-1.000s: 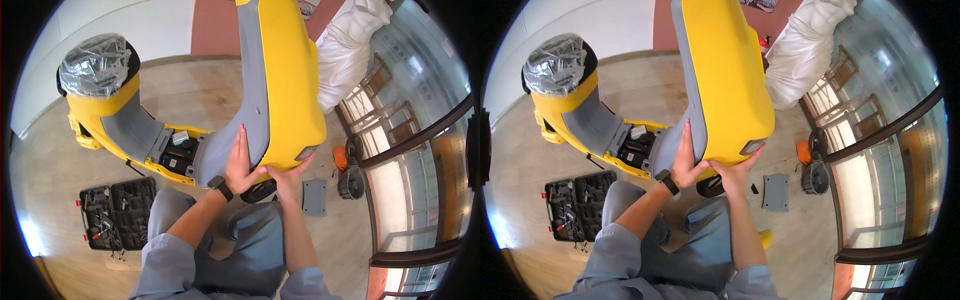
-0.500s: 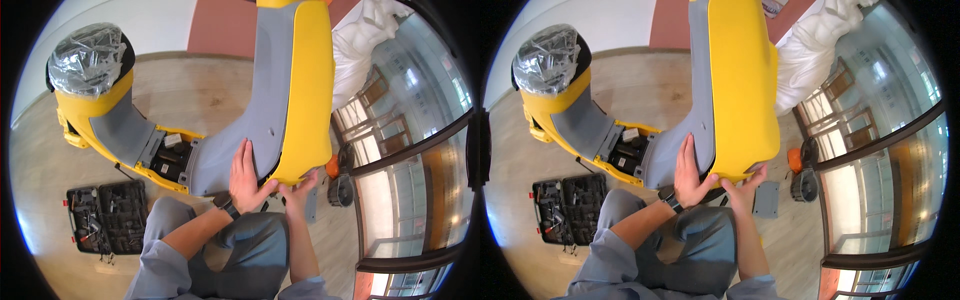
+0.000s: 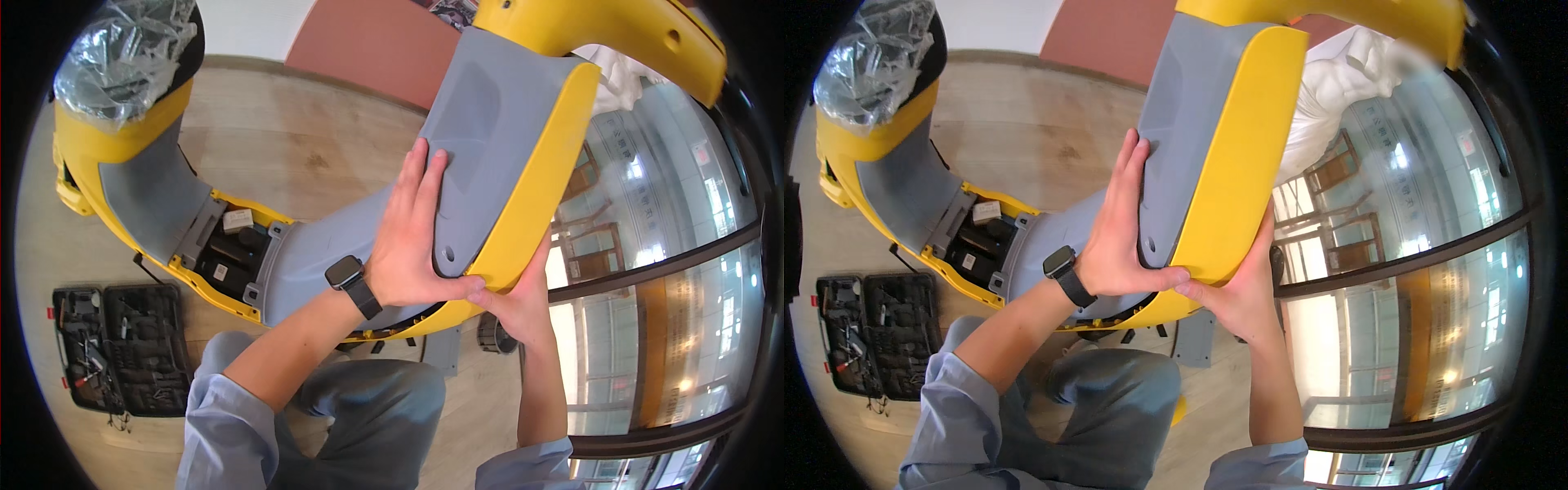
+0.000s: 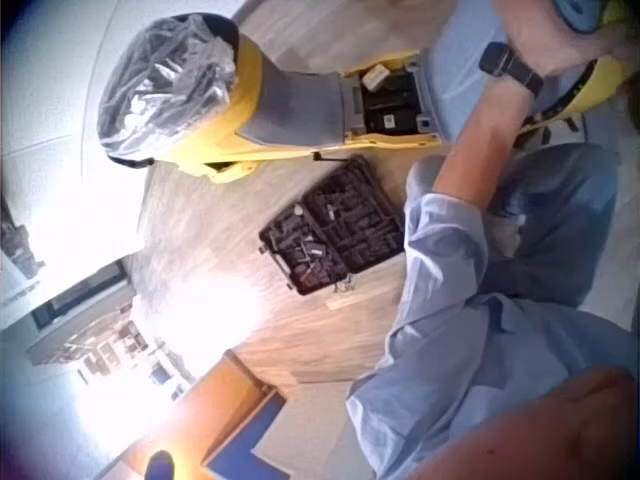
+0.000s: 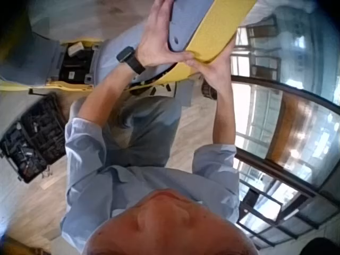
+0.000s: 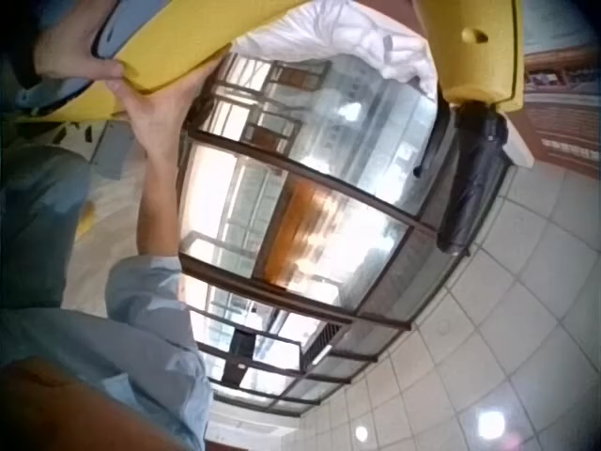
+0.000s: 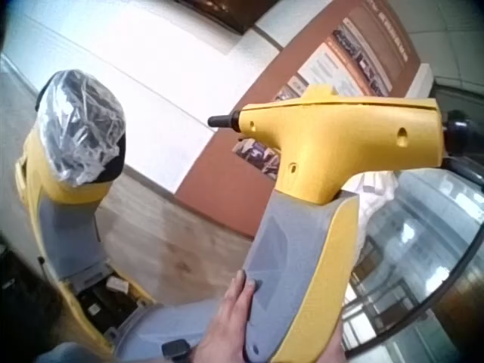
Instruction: Repairing or assembling components of a yellow electric scooter using a power drill.
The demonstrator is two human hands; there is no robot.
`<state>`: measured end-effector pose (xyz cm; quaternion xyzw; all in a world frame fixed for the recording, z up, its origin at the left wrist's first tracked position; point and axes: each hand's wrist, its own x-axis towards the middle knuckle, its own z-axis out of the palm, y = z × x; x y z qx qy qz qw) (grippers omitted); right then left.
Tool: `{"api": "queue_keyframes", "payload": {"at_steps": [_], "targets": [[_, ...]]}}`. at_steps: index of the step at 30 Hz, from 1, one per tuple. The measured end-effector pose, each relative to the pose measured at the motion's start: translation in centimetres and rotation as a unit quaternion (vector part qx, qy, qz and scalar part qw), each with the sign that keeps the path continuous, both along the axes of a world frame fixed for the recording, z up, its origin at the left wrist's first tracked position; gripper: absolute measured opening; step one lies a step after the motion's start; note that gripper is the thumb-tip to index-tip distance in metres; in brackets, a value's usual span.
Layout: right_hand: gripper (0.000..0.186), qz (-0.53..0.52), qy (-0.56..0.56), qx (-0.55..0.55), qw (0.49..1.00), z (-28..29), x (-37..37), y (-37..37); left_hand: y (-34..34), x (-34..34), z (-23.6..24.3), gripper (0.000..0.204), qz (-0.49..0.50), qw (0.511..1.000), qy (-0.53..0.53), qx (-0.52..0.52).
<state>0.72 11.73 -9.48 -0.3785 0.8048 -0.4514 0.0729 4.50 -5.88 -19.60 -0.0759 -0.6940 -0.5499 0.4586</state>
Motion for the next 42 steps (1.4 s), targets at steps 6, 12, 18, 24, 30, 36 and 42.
{"api": "queue_keyframes", "payload": {"at_steps": [6, 12, 18, 24, 30, 36, 42], "targets": [[0.131, -0.005, -0.017, -0.034, 0.999, -0.8, -0.2, -0.7, 0.3, 0.0, 0.2, 0.111, 0.014, 1.000, 0.024, 0.006], [0.130, -0.016, -0.006, -0.066, 0.998, -1.9, -0.4, 0.4, -0.5, 0.8, 2.1, 0.105, 0.001, 0.999, -0.006, -0.046], [0.130, -0.020, 0.074, -0.004, 0.997, -1.6, -0.5, 0.5, 0.3, 0.9, 2.3, 0.105, -0.003, 0.997, -0.019, -0.076], [0.131, -0.014, 0.127, -0.004, 0.992, -1.6, -0.2, 0.3, 0.2, 2.1, 4.1, 0.092, 0.002, 1.000, 0.000, -0.026], [0.130, -0.065, 0.198, 0.050, 0.977, -1.7, 0.3, 0.8, 1.8, 2.1, 9.0, 0.067, -0.058, 0.976, 0.007, 0.209], [0.125, -0.135, 0.210, 0.046, 0.967, -2.5, 1.3, 1.2, 2.6, 1.2, 9.3, 0.053, 0.003, 0.979, -0.023, 0.204], [0.119, -0.247, 0.276, 0.006, 0.929, -5.7, 3.6, 0.5, 1.2, 1.3, 9.1, 0.047, -0.008, 0.982, 0.011, 0.187]]}}
